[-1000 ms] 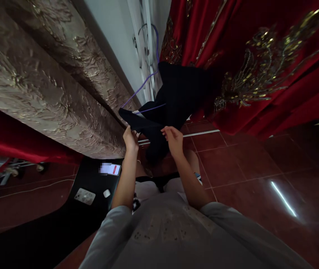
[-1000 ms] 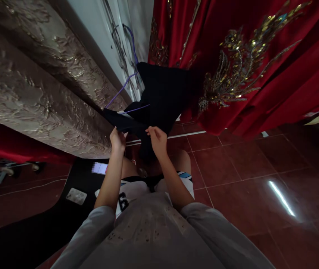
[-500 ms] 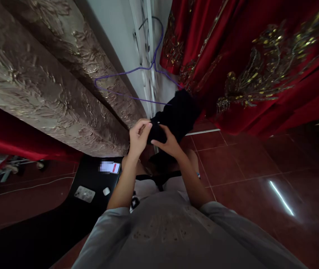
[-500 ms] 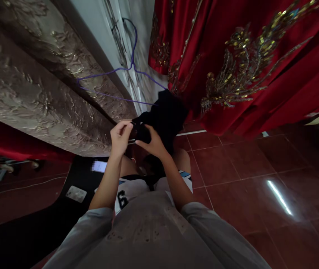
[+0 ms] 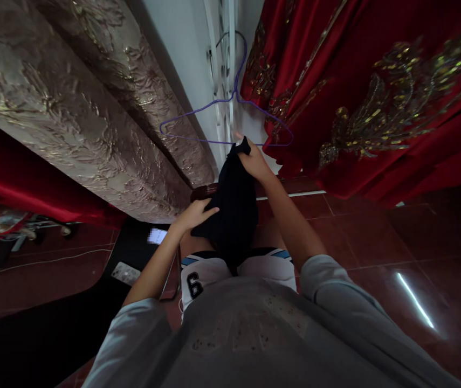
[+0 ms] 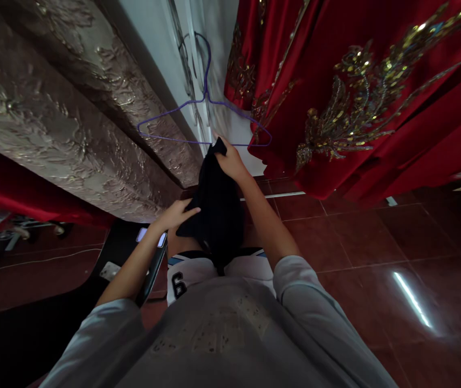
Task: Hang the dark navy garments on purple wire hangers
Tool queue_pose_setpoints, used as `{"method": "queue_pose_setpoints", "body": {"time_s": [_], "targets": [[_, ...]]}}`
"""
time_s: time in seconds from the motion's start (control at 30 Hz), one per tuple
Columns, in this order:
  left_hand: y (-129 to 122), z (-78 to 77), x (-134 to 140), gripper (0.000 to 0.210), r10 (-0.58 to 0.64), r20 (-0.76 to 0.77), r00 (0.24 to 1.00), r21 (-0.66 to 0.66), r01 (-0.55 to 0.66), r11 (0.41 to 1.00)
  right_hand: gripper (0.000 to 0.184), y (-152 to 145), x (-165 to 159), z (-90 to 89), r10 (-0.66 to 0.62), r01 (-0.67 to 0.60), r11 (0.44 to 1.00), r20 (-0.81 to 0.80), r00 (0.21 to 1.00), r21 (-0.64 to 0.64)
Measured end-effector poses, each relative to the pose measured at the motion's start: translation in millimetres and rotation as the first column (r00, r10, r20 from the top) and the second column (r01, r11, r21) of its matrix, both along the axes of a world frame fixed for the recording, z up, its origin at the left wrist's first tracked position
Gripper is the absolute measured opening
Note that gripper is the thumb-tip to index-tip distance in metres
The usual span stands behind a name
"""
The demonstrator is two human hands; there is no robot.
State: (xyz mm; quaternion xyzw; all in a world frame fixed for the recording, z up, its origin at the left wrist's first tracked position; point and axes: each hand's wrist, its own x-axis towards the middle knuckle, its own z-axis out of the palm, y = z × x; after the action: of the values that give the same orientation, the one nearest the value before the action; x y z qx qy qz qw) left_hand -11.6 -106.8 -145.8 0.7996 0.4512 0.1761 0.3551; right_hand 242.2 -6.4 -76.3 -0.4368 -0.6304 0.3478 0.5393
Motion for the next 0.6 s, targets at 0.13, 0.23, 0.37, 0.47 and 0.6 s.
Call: {"method": "queue_pose_setpoints", "body": {"time_s": [0.13, 0.23, 0.37, 0.47, 0.6], "targets": [[12, 22.5, -44, 0.025, 0.298, 0.026, 0.954, 0.248, -0.295, 0.923, 0.006, -5, 21, -20.5, -0.097, 0.097, 0.994, 0.002, 0.995, -0.058], [25, 59.6, -59, 0.025, 0.365, 0.179, 0.914, 0.465, -0.405, 0.787, 0.018, -32, 39, -16.2, -0.184, 0.184, 0.983, 0.030, 0.982, 0.012], [47, 113.4, -33, 0.022, 0.255, 0.342, 0.904, 0.594, -0.418, 0.687, 0.020, -55, 36, -1.8, -0.232, 0.232, 0.973, -0.002, 0.973, 0.001], [67, 137.5, -4, 0.020, 0.129, 0.344, 0.930, 0.621, -0.328, 0.712, 0.012, -67, 29, 6.4, -0.120, 0.121, 0.993, 0.019, 0.993, -0.007], [89, 143.3, 11, 0.020, 0.089, 0.339, 0.937, 0.631, -0.296, 0.717, 0.027, -92, 49, 21.2, -0.103, 0.090, 0.984, 0.078, 0.992, 0.156]]}}
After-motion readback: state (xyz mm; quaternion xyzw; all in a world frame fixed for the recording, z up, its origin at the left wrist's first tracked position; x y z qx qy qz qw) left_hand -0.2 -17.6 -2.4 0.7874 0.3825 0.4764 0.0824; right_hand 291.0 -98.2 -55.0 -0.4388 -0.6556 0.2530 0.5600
